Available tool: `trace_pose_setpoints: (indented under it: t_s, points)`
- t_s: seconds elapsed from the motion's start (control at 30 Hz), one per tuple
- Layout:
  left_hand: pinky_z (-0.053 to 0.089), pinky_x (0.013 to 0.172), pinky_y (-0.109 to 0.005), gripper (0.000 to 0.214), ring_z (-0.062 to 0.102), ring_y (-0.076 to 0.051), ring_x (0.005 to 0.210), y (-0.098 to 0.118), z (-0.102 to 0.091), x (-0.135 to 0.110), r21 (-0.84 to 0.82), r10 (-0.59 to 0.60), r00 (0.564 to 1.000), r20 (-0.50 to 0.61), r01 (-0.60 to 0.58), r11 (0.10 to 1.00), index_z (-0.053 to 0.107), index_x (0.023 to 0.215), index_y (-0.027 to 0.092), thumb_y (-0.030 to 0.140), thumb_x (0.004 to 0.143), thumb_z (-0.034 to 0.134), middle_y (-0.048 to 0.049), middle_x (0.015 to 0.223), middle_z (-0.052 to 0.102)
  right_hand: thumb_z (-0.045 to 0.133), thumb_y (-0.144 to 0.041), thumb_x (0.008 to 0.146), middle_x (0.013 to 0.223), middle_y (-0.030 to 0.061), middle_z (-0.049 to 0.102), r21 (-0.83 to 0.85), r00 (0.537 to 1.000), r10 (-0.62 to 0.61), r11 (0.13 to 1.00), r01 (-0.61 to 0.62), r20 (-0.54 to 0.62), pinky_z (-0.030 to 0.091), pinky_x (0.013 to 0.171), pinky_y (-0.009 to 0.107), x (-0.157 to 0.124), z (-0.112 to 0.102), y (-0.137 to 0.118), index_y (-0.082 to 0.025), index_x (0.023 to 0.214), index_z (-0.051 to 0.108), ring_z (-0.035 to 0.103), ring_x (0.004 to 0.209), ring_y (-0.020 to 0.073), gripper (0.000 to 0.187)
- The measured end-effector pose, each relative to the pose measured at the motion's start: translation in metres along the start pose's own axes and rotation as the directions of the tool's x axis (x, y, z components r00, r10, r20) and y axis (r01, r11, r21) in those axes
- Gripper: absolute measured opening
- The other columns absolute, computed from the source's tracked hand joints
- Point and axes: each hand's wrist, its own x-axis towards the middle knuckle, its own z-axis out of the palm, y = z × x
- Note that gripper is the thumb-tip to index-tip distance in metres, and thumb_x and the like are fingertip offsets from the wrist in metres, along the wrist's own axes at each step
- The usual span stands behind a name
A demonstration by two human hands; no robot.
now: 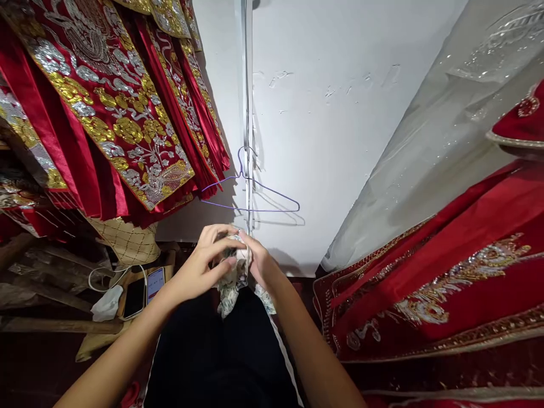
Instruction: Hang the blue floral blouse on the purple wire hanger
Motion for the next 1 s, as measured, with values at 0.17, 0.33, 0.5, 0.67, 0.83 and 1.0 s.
trace_pose_setpoints:
  t_s: [0.17, 0.33, 0.5, 0.67, 0.83, 1.0]
  points:
    - [0.047, 0.097, -0.035, 0.040, 0.059, -0.025, 0.111, -0.028, 0.008, -0.002, -0.134, -0.081, 0.964, 0.252, 0.118, 0.984, 0.060, 0.121, 0.018, 0.047, 0.100, 0.041, -0.0099, 0.123, 0.064, 0.080, -0.032, 0.072, 0.084, 0.0035, 0.069, -0.354, 0.946, 0.179, 0.932, -0.075, 0.270, 0.050, 0.070, 0.032, -0.010, 0.003, -0.044, -0.020, 0.089, 0.068, 0.063, 0.078, 0.0203, 0.024]
    - [0.045, 0.071, -0.028, 0.041, 0.062, -0.022, 0.076, -0.064, 0.003, -0.015, 0.163, -0.293, 0.900, 0.324, 0.252, 0.954, 0.069, 0.085, 0.017, 0.056, 0.089, 0.056, -0.0058, 0.079, 0.070, 0.071, -0.023, 0.073, 0.072, 0.0041, 0.066, -0.712, 0.990, 0.044, 0.699, 0.063, 0.131, 0.042, 0.053, 0.027, -0.005, -0.020, -0.079, -0.017, 0.079, 0.070, 0.057, 0.062, 0.0166, 0.009]
    - [0.033, 0.058, -0.027, 0.038, 0.057, -0.021, 0.059, -0.083, -0.042, -0.020, 0.418, -0.390, 0.906, 0.162, 0.295, 0.859, 0.065, 0.070, 0.020, 0.055, 0.084, 0.060, -0.0050, 0.065, 0.065, 0.061, -0.030, 0.078, 0.096, 0.0089, 0.072, -0.737, 0.822, -0.549, 0.618, 0.275, -0.154, 0.048, 0.069, 0.032, 0.035, -0.052, -0.082, -0.015, 0.107, 0.073, 0.064, 0.083, 0.0221, 0.034]
    - [0.030, 0.058, -0.029, 0.029, 0.059, -0.022, 0.063, -0.078, -0.074, -0.023, 0.543, -0.455, 0.882, 0.123, 0.324, 0.775, 0.066, 0.075, 0.023, 0.047, 0.088, 0.055, -0.0058, 0.073, 0.069, 0.057, -0.046, 0.083, 0.091, 0.0071, 0.072, -0.680, 0.865, -0.412, 0.723, 0.119, -0.286, 0.047, 0.085, 0.034, 0.086, -0.078, -0.044, -0.017, 0.101, 0.071, 0.063, 0.094, 0.0243, 0.037]
    - [0.029, 0.059, -0.029, 0.032, 0.058, -0.022, 0.063, -0.083, -0.082, -0.035, 0.572, -0.515, 0.853, 0.084, 0.381, 0.726, 0.059, 0.067, 0.022, 0.041, 0.091, 0.048, -0.0062, 0.070, 0.067, 0.059, -0.045, 0.079, 0.076, 0.0071, 0.070, -0.703, 0.913, -0.279, 0.711, -0.013, -0.299, 0.047, 0.077, 0.035, 0.086, -0.097, 0.000, -0.016, 0.084, 0.069, 0.061, 0.078, 0.0245, 0.031]
    - [0.028, 0.059, -0.029, 0.037, 0.055, -0.021, 0.058, -0.097, -0.077, -0.044, 0.566, -0.612, 0.774, 0.164, 0.434, 0.700, 0.054, 0.059, 0.022, 0.045, 0.088, 0.051, -0.0068, 0.065, 0.064, 0.056, -0.037, 0.080, 0.099, 0.0053, 0.072, -0.729, 0.902, -0.363, 0.679, 0.085, -0.233, 0.046, 0.080, 0.033, 0.081, -0.104, 0.008, -0.019, 0.118, 0.065, 0.061, 0.082, 0.0212, 0.043]
